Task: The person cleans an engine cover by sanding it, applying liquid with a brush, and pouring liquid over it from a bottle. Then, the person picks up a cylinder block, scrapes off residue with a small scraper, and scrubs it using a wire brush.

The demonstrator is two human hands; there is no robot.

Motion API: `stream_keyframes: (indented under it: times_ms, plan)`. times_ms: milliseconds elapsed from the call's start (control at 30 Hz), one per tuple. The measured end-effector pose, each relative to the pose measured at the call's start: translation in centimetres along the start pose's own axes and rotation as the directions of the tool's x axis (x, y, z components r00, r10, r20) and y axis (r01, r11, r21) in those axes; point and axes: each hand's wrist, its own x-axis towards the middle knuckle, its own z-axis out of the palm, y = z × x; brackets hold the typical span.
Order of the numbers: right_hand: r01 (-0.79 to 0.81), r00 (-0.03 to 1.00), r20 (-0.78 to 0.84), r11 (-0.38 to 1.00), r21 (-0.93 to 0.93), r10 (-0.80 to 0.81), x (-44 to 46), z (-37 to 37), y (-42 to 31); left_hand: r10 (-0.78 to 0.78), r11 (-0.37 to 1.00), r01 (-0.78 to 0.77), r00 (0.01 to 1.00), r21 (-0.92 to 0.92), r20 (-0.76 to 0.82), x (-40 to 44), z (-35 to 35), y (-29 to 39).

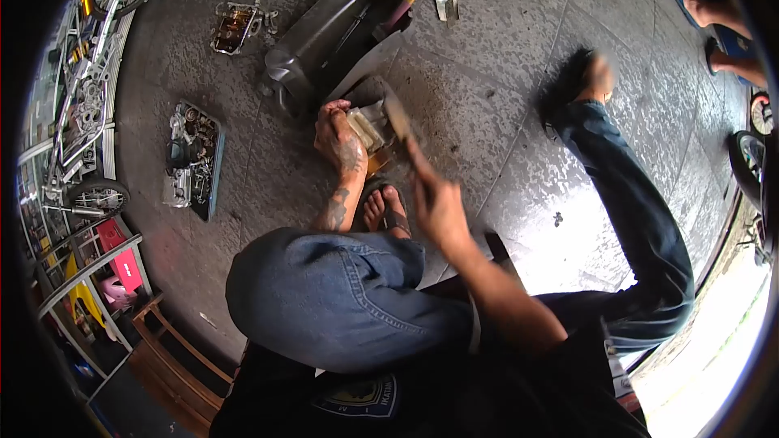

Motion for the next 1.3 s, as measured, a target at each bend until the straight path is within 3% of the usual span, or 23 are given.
stream_keyframes:
  times_ms: [67,133,267,333,400,467,500,567,667,733,767,867,900,933,1000,1033,1100,1133,1200,1233,1300]
  plan:
    - [0.162,0.984,-0.059,0.984,-0.068,-0.166,-1.1,0.2,-0.2,-0.004,1.0,0.004,1.0,-0.018,0.006,-0.1,0.2,-0.4]
    - [-0.112,0.992,0.051,0.993,-0.034,0.114,3.0,1.0,0.8,-0.004,1.0,0.004,1.0,0.0,0.006,-0.1,0.0,0.2]
    - [-0.082,0.982,0.16,0.99,-0.111,0.099,4.2,0.0,-0.6,-0.04,0.999,0.04,0.999,0.019,-0.028,-0.3,0.0,1.0]
    - [-0.01,0.991,0.132,0.999,-0.045,0.016,0.5,-1.6,-1.2,-0.019,0.999,0.021,1.0,0.047,-0.024,0.0,0.0,0.4]
    - [-0.053,0.989,0.136,0.997,-0.064,0.061,-0.3,-1.9,-1.4,-0.147,0.988,0.147,0.989,0.042,-0.002,-0.1,0.0,-0.2]
    - [-0.153,0.981,0.11,0.987,-0.055,0.158,1.5,-1.2,-0.8,-0.1,0.995,0.1,0.994,-0.004,0.054,-0.2,-0.1,0.2]
    - [-0.235,0.968,0.084,0.971,-0.04,0.238,2.4,-1.0,-0.7,-0.001,0.999,-0.003,0.996,0.049,0.091,-0.6,-0.3,0.8]
    - [-0.226,0.97,0.087,0.974,-0.005,0.225,1.8,-1.2,-1.5,0.164,0.983,-0.175,0.971,0.051,0.176,-0.5,-0.3,0.8]
    - [-0.139,0.989,0.055,0.99,0.012,0.138,-0.6,-0.7,-2.2,0.152,0.987,-0.129,0.949,-0.1,0.276,-0.2,0.0,1.3]
    - [-0.064,0.989,-0.13,0.997,0.046,0.07,-0.7,0.1,0.5,0.191,0.981,-0.168,0.935,-0.102,0.3,-0.3,0.6,1.2]
    - [-0.219,0.975,-0.045,0.976,-0.011,0.218,1.3,-0.3,0.6,0.236,0.97,-0.21,0.929,-0.121,0.286,0.0,0.9,0.8]
    - [-0.269,0.963,-0.026,0.952,-0.146,0.268,5.5,0.4,1.4,0.313,0.947,-0.282,0.913,-0.151,0.261,0.5,1.0,1.7]
    - [-0.282,0.959,0.01,0.954,-0.106,0.285,4.4,0.0,0.6,0.222,0.974,-0.199,0.932,-0.107,0.287,0.3,0.8,1.9]
    - [-0.084,0.993,-0.082,0.996,0.028,0.086,2.0,0.0,0.7,0.116,0.993,-0.103,0.944,-0.059,0.309,0.0,0.6,2.1]
    - [0.132,0.979,-0.142,0.984,-0.123,-0.149,-2.1,-0.4,-0.2,0.112,0.992,-0.089,0.948,-0.092,0.296,0.3,1.0,2.1]
    - [0.12,0.982,-0.132,0.985,-0.127,-0.136,-1.9,-0.2,0.0,0.119,0.991,-0.092,0.945,-0.099,0.306,0.2,1.0,1.9]
    - [-0.082,0.993,-0.089,0.997,-0.014,0.08,0.4,0.1,0.2,0.179,0.984,-0.167,0.929,-0.065,0.325,0.4,0.8,1.1]
    - [-0.199,0.98,-0.008,0.979,-0.052,0.199,3.2,-0.1,0.3,0.172,0.985,-0.162,0.931,-0.06,0.322,0.4,0.7,0.7]
    - [-0.279,0.954,0.084,0.954,-0.109,0.288,6.3,-0.2,-0.9,0.119,0.993,-0.106,0.931,-0.057,0.346,0.4,0.7,1.0]
    - [-0.27,0.956,0.087,0.957,-0.11,0.28,5.2,0.0,-0.8,0.204,0.978,-0.206,0.925,-0.028,0.32,0.7,0.9,0.4]
    - [0.013,0.998,-0.054,0.999,0.045,-0.011,-0.3,0.0,0.3,0.189,0.981,-0.194,0.933,-0.015,0.305,0.2,0.4,1.0]
